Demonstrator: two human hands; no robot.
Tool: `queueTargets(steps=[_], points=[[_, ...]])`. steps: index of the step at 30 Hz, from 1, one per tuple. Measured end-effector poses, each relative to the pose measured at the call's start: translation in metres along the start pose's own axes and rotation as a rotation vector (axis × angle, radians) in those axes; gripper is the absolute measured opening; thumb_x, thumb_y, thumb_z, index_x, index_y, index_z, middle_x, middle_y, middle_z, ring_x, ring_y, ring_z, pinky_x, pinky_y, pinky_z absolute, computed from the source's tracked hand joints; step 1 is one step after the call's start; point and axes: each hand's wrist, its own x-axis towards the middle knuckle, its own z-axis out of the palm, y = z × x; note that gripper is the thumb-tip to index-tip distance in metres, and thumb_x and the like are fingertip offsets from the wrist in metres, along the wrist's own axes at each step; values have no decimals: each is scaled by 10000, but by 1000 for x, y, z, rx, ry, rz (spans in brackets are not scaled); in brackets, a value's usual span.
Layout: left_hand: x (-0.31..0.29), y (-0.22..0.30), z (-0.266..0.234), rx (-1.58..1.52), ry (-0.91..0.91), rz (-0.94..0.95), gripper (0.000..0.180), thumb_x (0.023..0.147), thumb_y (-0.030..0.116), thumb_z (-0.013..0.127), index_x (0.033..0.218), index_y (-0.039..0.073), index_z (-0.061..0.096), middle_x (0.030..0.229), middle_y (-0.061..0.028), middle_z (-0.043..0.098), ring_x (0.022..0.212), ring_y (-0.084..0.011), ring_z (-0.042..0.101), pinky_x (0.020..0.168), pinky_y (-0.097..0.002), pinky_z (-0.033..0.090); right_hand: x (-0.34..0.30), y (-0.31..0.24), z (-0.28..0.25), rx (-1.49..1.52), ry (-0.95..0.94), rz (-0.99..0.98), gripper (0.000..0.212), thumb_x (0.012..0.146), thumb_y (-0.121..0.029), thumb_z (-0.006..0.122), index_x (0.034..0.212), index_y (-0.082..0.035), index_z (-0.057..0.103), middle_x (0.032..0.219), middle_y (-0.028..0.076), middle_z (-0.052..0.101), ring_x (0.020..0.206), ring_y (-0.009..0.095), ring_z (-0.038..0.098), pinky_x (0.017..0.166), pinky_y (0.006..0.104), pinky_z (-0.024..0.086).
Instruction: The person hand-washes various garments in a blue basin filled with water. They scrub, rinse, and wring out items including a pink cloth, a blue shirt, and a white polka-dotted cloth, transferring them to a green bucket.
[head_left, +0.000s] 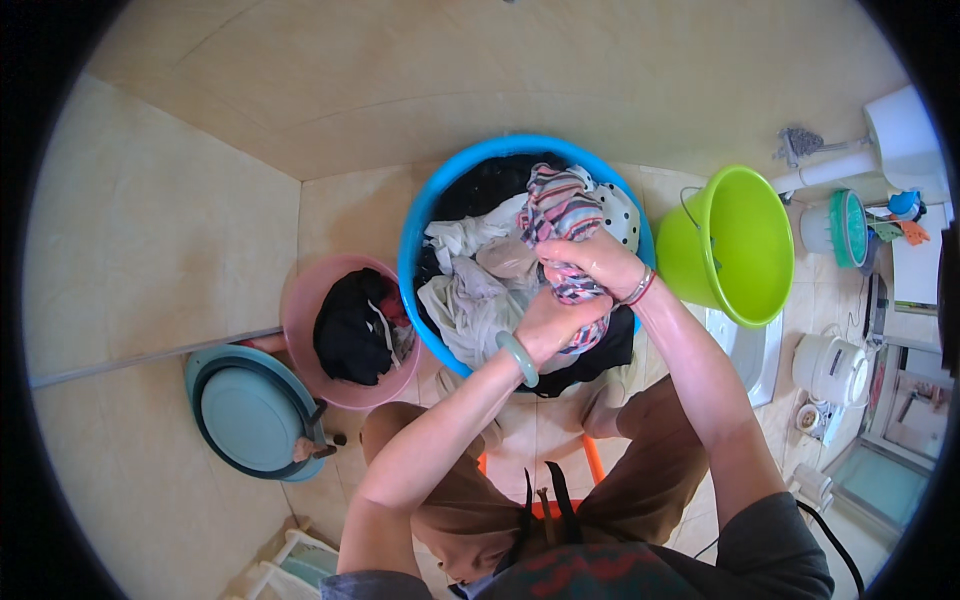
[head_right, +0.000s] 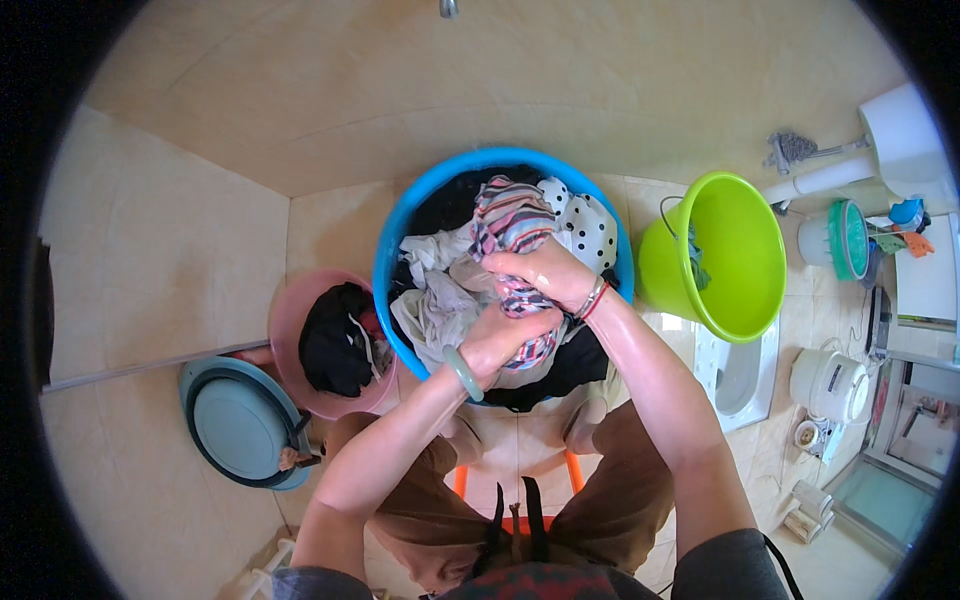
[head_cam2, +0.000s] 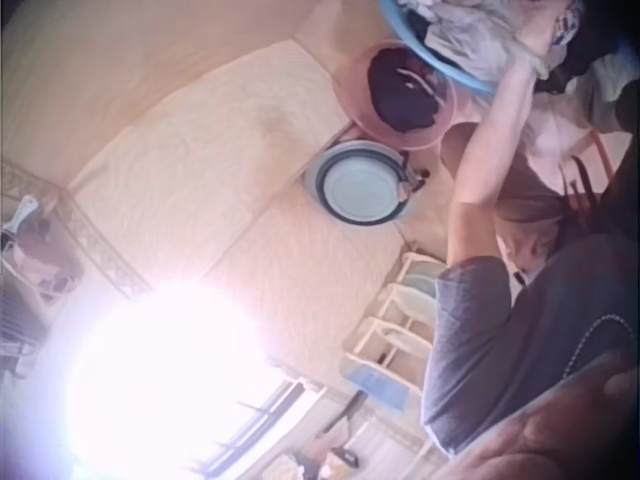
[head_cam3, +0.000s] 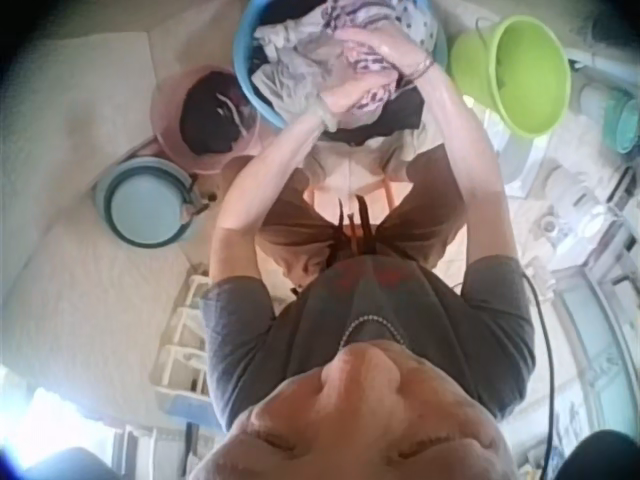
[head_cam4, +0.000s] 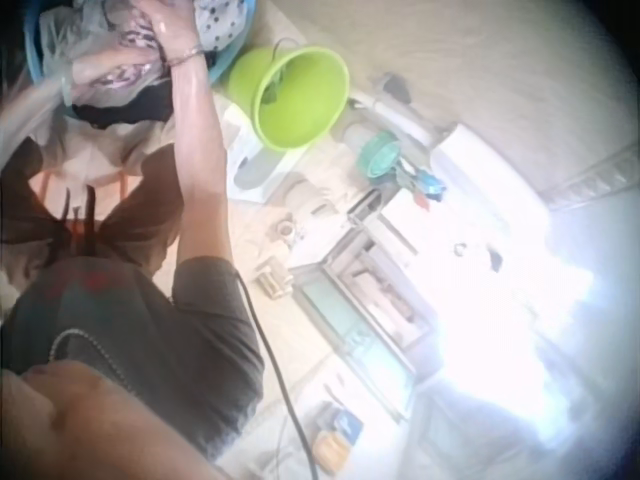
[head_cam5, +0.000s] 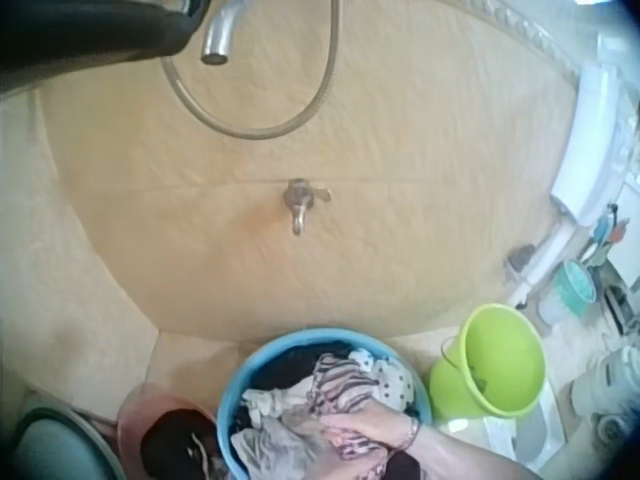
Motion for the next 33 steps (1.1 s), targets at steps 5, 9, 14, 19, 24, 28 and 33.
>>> queueTargets(steps=[5,9,14,19,24,28,33], points=[[22,-27,-6,236,57,133,428,747,231,727,1074,-17,607,1008,-79,658,908,-162,617,808,-317,481,1,10,-1,-159,58,38,136,842,-75,658,890,-28,540,719,5,550,590,79,517,526,239,421],[30,-35,-8,434,127,106,522,736,268,739,1129,-34,578,1081,-127,661,999,-221,626,874,-347,475,6,33,-8,-271,194,71,270,733,-159,729,880,27,601,742,59,616,615,114,586,566,283,508],[57,-77,-23,594,190,107,539,689,342,784,1060,-14,623,1020,-151,687,991,-281,648,864,-367,487,15,59,-4,-711,384,-17,325,677,-232,745,773,57,629,756,229,644,696,301,659,640,377,525],[63,-99,-27,500,216,112,604,719,227,795,1187,-34,516,1081,-140,663,1025,-258,629,893,-360,479,22,85,-8,-819,442,44,338,673,-237,730,850,37,642,800,217,655,778,330,657,689,382,514],[27,-43,-30,-296,-79,-215,512,821,206,707,1251,36,488,1128,-101,627,1009,-203,625,876,-345,511,4,34,-14,-286,178,255,236,810,-166,712,961,5,652,888,41,670,822,128,639,701,271,511],[20,0,-30,-513,57,-164,647,888,531,582,1337,82,454,1183,-93,592,1088,-213,576,956,-374,457,-13,29,-19,-55,116,116,315,853,-238,679,1060,-3,643,935,57,681,879,127,636,820,277,491],[42,-7,-30,-365,104,-109,619,796,497,732,1199,63,551,1054,-81,634,923,-183,629,792,-344,528,-16,37,-29,-547,104,3,377,884,-354,570,998,-3,645,880,159,671,825,221,639,768,308,488]])
